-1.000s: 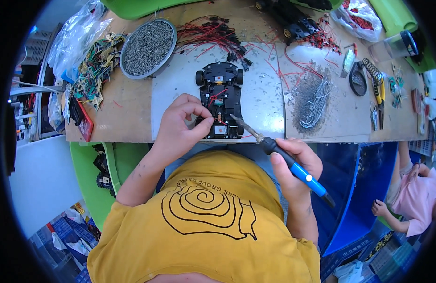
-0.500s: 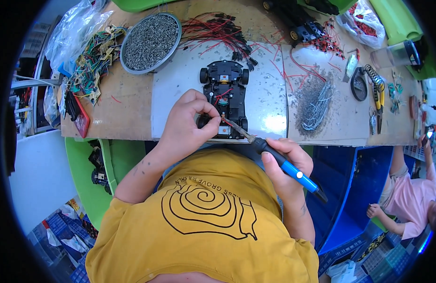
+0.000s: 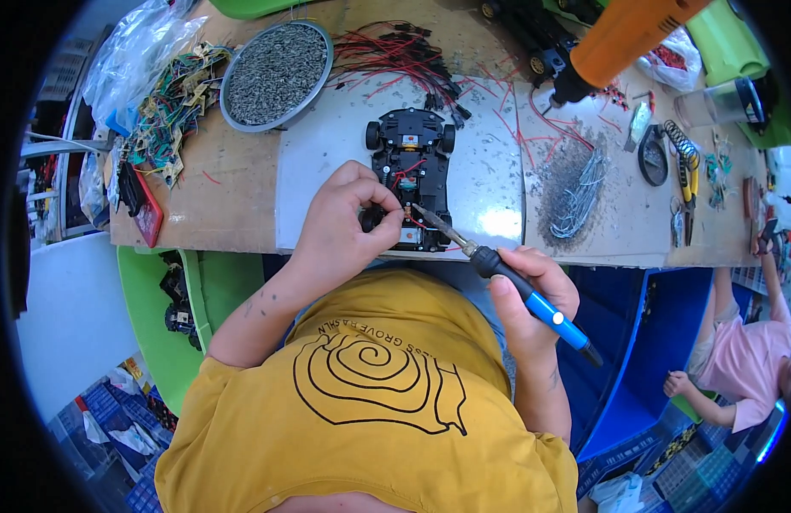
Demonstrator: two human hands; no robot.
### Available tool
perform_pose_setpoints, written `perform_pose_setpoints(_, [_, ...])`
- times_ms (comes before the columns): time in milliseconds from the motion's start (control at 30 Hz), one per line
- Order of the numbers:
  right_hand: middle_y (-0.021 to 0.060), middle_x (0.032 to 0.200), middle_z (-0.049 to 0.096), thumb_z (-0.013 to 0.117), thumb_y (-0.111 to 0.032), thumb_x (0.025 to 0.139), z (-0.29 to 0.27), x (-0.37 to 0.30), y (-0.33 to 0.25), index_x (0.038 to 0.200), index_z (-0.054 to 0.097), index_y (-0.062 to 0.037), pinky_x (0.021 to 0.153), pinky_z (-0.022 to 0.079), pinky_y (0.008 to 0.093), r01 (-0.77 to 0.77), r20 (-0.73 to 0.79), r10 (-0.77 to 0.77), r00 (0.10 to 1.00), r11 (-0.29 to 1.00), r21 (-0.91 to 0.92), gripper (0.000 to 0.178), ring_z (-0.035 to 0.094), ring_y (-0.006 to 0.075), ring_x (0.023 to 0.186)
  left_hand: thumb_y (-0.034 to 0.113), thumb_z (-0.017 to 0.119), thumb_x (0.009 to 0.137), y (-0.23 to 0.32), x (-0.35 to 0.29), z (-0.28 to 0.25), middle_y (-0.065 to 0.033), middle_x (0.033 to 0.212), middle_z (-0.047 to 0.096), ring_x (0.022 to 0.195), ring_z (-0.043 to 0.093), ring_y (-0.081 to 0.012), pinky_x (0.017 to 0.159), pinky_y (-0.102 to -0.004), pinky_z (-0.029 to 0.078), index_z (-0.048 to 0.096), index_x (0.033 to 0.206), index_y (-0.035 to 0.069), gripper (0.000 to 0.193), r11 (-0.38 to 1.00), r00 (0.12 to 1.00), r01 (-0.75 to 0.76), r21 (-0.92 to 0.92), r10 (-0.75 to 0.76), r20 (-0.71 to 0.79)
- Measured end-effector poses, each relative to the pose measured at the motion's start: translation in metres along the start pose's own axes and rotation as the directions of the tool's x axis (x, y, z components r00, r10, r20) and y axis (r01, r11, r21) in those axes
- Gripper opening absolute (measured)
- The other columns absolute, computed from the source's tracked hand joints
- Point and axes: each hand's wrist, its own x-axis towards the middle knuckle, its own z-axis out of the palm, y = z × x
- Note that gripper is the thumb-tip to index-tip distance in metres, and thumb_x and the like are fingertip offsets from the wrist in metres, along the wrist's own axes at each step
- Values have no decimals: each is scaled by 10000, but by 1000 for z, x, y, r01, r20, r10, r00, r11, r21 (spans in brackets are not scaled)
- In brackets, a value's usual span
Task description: The person assembles electronic components onto a toy car chassis by attaching circuit boards, wires, and screws to the chassis with an electric screwdriver and pliers, then soldering the wires with a soldering iron.
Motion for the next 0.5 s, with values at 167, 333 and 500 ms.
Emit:
perform_pose_setpoints(167, [97,852,627,688,-111,793,3,5,-2,1005,613,46,641,458,216,-42,-63,42,997,999,4,274,585,114,695,70,684,704,-3,-1,-4,-90,777,530,719,544,-229,644,-319,441,624,740,27,82,997,998,-60,38,60,10])
perform_pose_setpoints(333, [96,860,639,631,-134,809,3,14,-1,1028,608,40,632,458,210,6,-104,-11,994,999,-50,280,571,103,680,120,687,721,-9,0,-5,-99,751,553,745,556,-278,662,-378,442,604,739,47,112,986,989,-145,86,141,45])
perform_pose_setpoints(500, [98,907,637,629,-152,820,-1,23,-5,1039,610,37,628,448,207,76,-87,-81,993,995,-65,291,559,104,681,111,675,750,-9,2,-24,-92,764,577,786,577,-257,703,-349,462,617,829,46,117,982,974,-188,-19,189,124])
